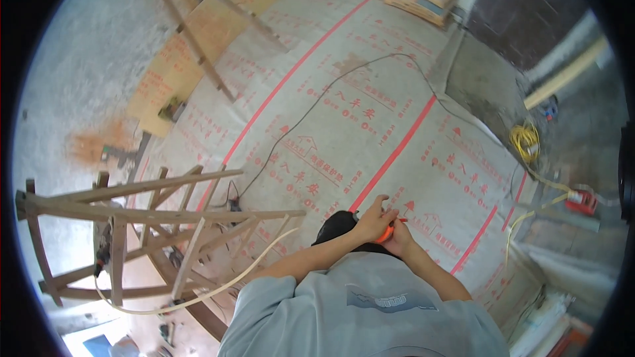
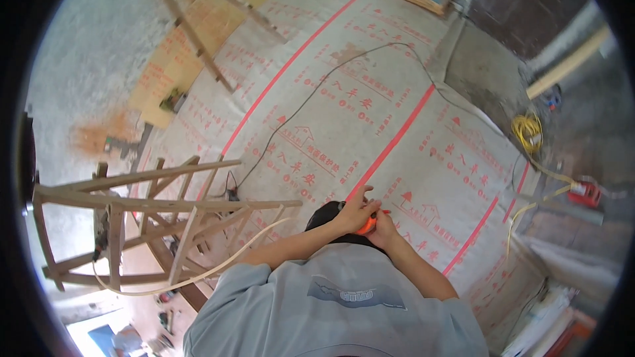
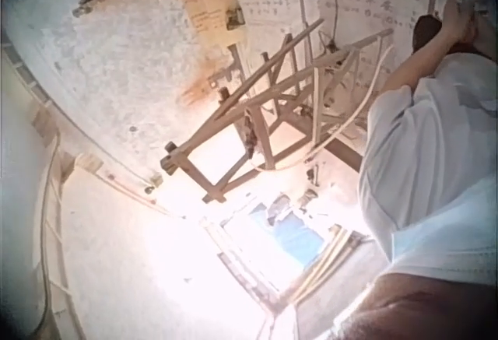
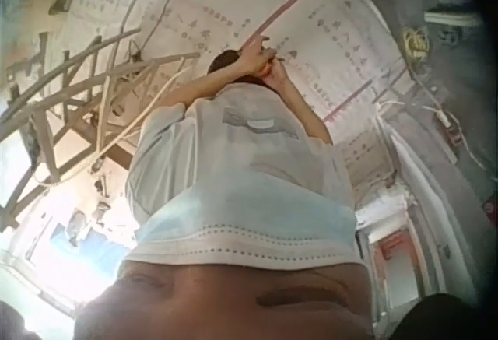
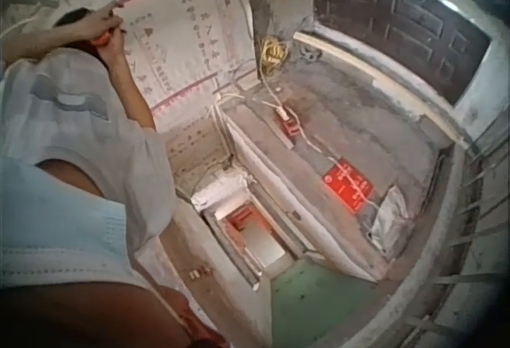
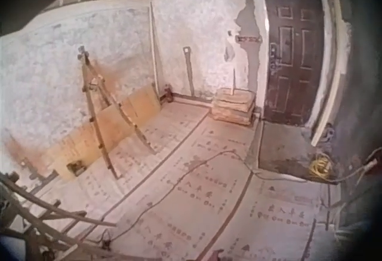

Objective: Measuring, grinding, and marking wood and metal components during interior renovation.

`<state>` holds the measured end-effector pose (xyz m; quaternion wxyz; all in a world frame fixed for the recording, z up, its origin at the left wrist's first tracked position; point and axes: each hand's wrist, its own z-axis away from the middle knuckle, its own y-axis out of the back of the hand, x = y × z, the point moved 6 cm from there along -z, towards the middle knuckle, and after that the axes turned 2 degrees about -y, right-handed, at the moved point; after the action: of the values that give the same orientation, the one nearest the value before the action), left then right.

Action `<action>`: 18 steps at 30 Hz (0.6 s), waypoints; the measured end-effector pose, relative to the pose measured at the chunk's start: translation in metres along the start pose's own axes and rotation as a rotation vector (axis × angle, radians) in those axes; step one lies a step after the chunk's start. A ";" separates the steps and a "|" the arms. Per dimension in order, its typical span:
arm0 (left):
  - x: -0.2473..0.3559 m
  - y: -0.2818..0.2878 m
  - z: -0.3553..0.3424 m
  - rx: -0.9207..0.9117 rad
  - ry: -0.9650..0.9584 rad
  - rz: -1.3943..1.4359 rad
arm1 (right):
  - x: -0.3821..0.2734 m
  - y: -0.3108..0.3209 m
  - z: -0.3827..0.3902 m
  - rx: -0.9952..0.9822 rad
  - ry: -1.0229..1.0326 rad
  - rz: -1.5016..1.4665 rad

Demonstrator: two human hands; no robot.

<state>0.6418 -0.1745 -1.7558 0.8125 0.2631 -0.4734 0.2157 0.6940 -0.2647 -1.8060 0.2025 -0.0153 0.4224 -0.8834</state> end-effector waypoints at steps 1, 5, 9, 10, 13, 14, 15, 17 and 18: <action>0.002 0.005 -0.011 0.033 -0.023 0.100 | -0.010 -0.016 -0.010 0.056 -0.020 -0.085; 0.033 0.056 -0.046 0.232 -0.162 -0.447 | -0.062 -0.048 -0.059 -0.056 -0.019 0.097; -0.025 0.108 -0.111 0.022 -0.103 0.176 | -0.116 -0.058 -0.115 0.072 -0.131 0.649; -0.039 0.133 -0.125 0.046 -0.113 0.190 | -0.132 -0.053 -0.132 0.209 -0.119 0.830; -0.080 0.199 -0.161 -0.014 -0.111 0.121 | -0.183 -0.018 -0.192 0.466 -0.118 1.363; -0.083 0.230 -0.166 0.018 -0.117 0.143 | -0.199 -0.017 -0.204 0.555 -0.148 1.523; -0.082 0.258 -0.165 -0.012 -0.065 0.150 | -0.235 0.015 -0.198 0.548 -0.154 1.558; -0.071 0.327 -0.171 -0.042 -0.030 0.152 | -0.263 0.005 -0.252 0.402 -0.053 1.827; -0.060 0.361 -0.172 -0.017 -0.022 0.169 | -0.264 0.001 -0.276 0.321 -0.007 1.945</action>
<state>0.5104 0.2055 -1.7987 0.7885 0.2178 -0.5044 0.2765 0.8821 0.0369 -1.9458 0.8418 0.3637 0.1252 -0.3787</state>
